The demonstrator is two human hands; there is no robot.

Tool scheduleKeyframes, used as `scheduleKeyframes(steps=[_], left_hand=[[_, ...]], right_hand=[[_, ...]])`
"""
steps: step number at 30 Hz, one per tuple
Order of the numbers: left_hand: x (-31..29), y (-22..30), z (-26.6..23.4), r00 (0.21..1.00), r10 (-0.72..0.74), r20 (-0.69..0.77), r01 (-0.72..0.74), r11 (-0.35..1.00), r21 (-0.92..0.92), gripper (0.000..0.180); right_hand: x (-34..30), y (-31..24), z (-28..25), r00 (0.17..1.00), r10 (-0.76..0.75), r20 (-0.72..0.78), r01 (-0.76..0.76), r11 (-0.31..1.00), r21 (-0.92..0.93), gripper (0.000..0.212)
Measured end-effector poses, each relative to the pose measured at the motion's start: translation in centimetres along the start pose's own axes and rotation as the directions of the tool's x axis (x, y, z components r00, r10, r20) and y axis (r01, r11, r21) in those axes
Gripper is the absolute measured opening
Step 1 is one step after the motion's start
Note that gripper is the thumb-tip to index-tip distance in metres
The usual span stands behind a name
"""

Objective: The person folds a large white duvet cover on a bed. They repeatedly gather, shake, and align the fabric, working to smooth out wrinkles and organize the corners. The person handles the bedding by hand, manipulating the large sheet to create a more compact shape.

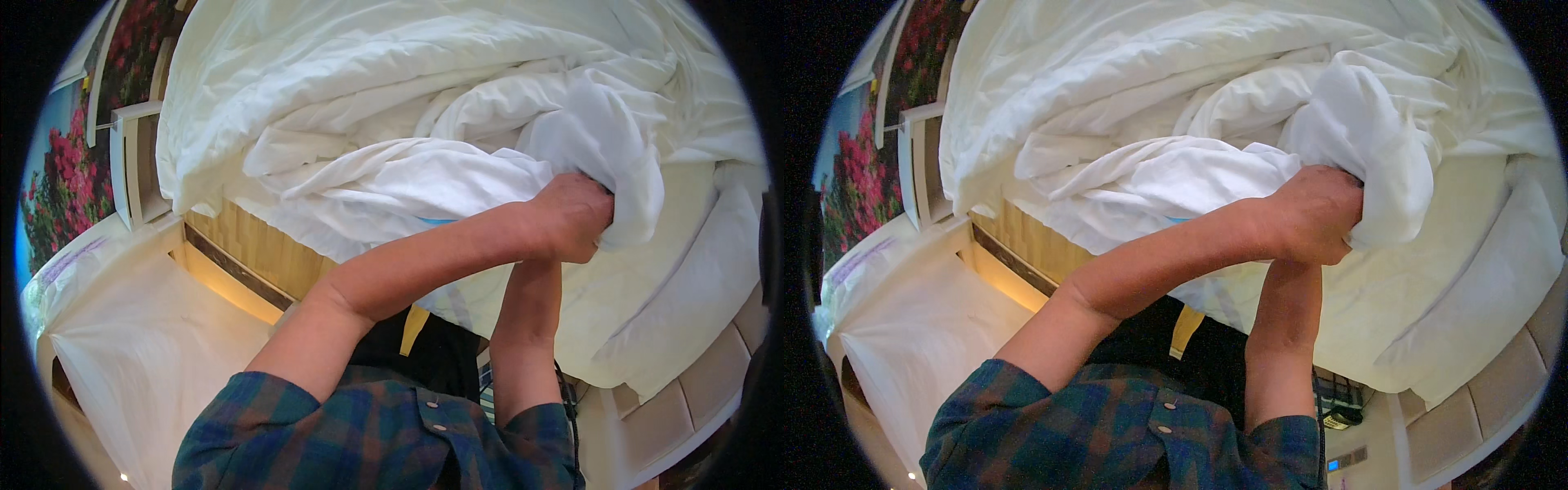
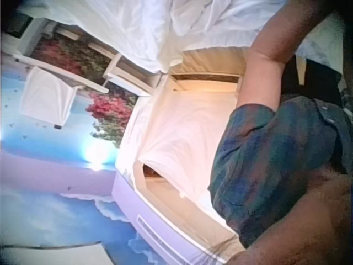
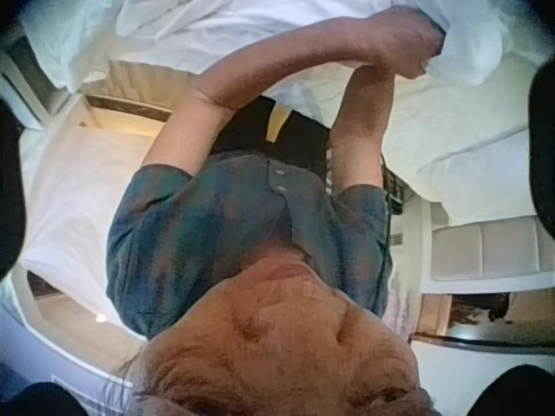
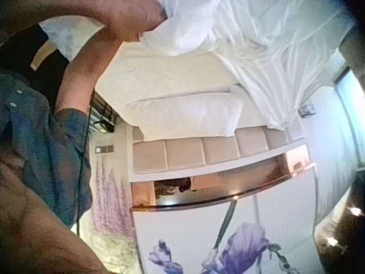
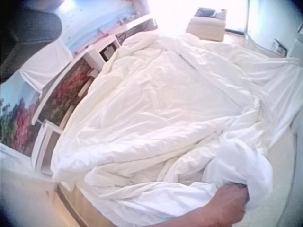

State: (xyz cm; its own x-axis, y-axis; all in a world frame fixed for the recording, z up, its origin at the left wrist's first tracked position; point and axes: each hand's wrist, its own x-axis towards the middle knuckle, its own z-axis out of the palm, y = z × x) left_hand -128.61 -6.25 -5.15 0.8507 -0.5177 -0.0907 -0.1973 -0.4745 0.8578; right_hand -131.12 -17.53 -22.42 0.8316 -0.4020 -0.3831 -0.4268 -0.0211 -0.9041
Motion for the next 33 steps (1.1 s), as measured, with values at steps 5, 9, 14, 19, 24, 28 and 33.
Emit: scheduleKeyframes(steps=[5,9,14,19,24,28,33], left_hand=[[-0.1,0.1,-0.4,0.996,0.006,-0.090,-0.002,0.999,0.042,0.019],[0.3,-0.7,-0.5,0.975,0.004,-0.220,0.025,0.992,0.125,0.020],[1.6,-4.1,-4.1,0.931,-0.290,-0.223,0.291,0.956,-0.027,0.030],[4.9,-13.0,-8.7,0.816,-0.303,-0.493,0.400,0.911,0.102,0.042],[4.2,-10.6,-11.1,0.856,-0.441,-0.270,0.417,0.898,-0.142,0.037],[4.5,-16.3,-9.0,0.862,-0.453,-0.226,0.382,0.876,-0.296,0.055],[1.7,-13.7,-4.6,0.964,-0.264,0.034,0.258,0.896,-0.362,0.070]], right_hand=[[1.7,-1.2,1.8,0.997,0.056,0.053,-0.059,0.997,0.050,0.024],[3.5,-2.3,2.8,0.992,0.100,0.073,-0.105,0.993,0.059,0.022],[5.7,-3.3,4.8,0.976,0.166,0.140,-0.169,0.986,0.011,0.021],[3.8,-4.4,3.0,0.994,0.060,0.094,-0.074,0.986,0.147,0.012],[2.8,-4.9,1.5,0.991,0.008,0.131,-0.041,0.967,0.252,0.007],[3.0,-4.3,2.3,0.985,0.077,0.157,-0.128,0.927,0.353,0.011],[2.9,-3.9,2.3,0.955,0.205,0.217,-0.284,0.843,0.457,0.027]])
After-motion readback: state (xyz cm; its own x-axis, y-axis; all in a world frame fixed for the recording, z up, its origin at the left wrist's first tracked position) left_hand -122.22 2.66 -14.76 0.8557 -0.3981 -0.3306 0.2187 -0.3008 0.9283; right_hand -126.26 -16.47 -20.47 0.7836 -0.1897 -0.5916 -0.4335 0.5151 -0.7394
